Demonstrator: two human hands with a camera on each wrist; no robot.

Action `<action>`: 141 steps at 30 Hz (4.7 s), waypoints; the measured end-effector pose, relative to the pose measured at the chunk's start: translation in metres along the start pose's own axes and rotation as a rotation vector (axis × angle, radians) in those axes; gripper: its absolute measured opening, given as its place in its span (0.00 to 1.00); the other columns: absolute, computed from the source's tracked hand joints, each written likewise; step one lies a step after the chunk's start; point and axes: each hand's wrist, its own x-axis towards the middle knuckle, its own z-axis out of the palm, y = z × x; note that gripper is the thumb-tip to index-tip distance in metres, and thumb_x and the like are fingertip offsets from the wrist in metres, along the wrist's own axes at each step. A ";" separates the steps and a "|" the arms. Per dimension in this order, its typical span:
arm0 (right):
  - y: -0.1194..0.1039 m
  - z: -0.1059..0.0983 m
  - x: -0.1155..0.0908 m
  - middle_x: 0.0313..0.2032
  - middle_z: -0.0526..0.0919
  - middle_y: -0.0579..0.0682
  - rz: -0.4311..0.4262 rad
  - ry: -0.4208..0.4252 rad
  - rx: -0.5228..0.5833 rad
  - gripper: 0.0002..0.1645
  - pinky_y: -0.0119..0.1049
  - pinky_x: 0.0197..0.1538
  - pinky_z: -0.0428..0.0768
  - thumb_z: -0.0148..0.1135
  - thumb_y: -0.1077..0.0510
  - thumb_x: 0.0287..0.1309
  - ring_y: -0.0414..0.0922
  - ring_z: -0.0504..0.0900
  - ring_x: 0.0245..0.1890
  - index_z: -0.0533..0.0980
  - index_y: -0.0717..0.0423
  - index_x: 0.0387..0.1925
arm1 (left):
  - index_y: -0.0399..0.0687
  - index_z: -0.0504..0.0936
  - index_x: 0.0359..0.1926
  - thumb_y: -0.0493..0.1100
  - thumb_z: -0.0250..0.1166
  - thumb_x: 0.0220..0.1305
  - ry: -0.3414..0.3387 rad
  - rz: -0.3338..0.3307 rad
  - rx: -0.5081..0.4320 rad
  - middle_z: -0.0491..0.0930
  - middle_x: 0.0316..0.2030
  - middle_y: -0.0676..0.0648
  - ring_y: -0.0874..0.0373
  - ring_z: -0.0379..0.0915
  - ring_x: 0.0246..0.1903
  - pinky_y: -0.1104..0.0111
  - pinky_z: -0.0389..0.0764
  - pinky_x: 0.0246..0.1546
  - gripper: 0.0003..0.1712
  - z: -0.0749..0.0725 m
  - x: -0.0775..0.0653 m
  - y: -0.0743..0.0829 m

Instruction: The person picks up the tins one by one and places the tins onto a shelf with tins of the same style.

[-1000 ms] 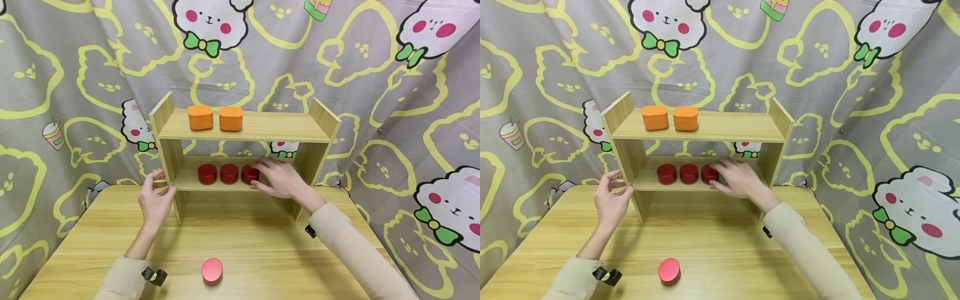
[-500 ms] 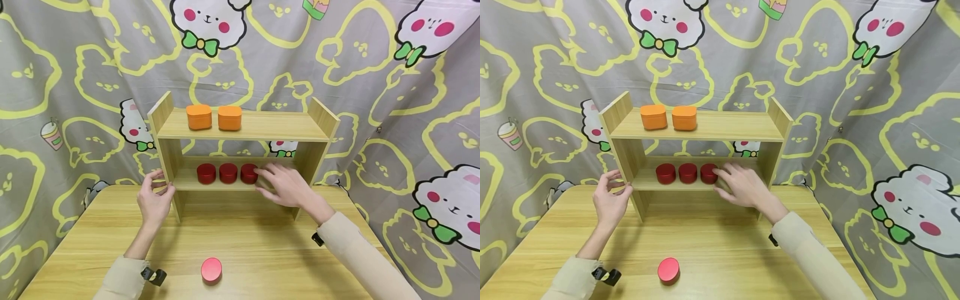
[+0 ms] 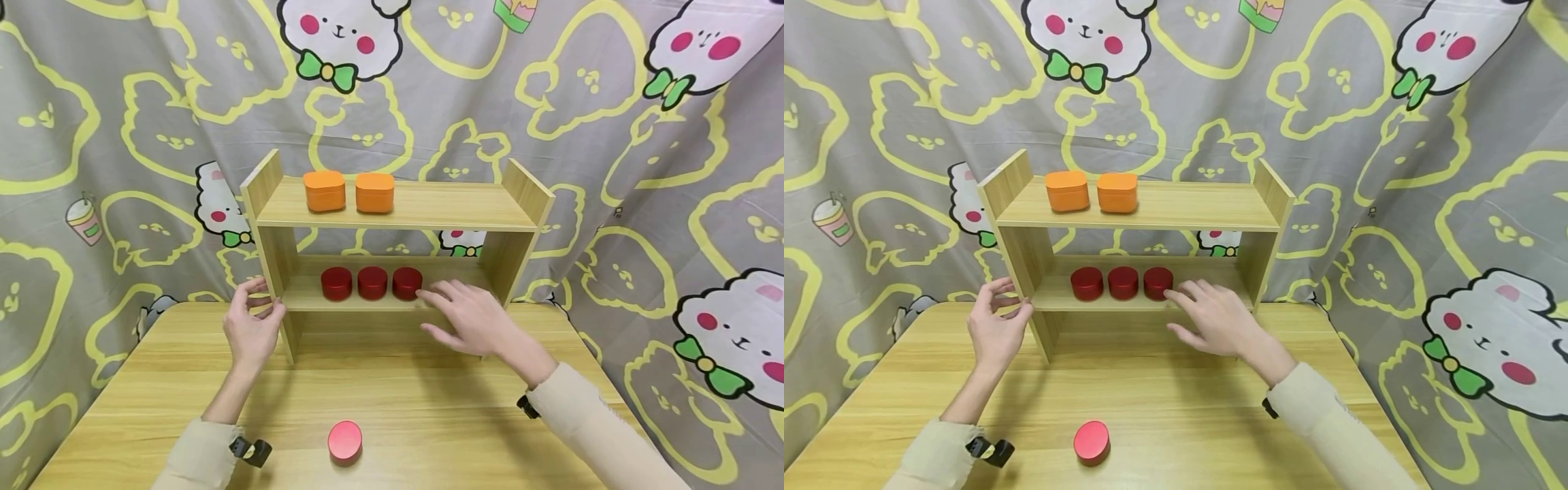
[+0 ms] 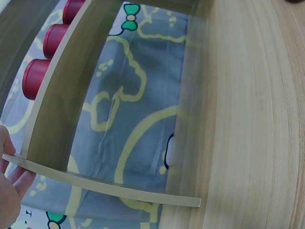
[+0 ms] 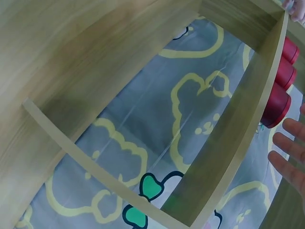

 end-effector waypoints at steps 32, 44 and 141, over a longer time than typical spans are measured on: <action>-0.062 0.023 -0.014 0.52 0.87 0.45 -0.187 0.020 0.019 0.36 0.35 0.45 0.92 0.70 0.35 0.61 0.43 0.87 0.48 0.79 0.50 0.63 | 0.32 0.81 0.55 0.23 0.67 0.57 -0.008 -0.003 0.013 0.86 0.48 0.35 0.77 0.79 0.36 0.88 0.86 0.38 0.23 0.000 -0.001 0.002; -0.090 0.034 -0.009 0.54 0.87 0.44 -0.251 -0.036 0.004 0.37 0.32 0.48 0.91 0.66 0.30 0.63 0.41 0.87 0.50 0.79 0.47 0.64 | 0.30 0.81 0.55 0.23 0.67 0.56 0.004 0.008 -0.001 0.86 0.47 0.35 0.79 0.79 0.35 0.89 0.85 0.38 0.23 0.001 0.000 0.001; -0.135 0.082 -0.035 0.40 0.81 0.33 -0.266 -0.193 0.198 0.33 0.17 0.35 0.74 0.63 0.27 0.63 0.29 0.77 0.37 0.79 0.41 0.59 | 0.30 0.81 0.55 0.24 0.67 0.57 0.000 0.011 0.015 0.86 0.47 0.35 0.82 0.78 0.35 0.85 0.87 0.38 0.22 -0.001 0.000 0.001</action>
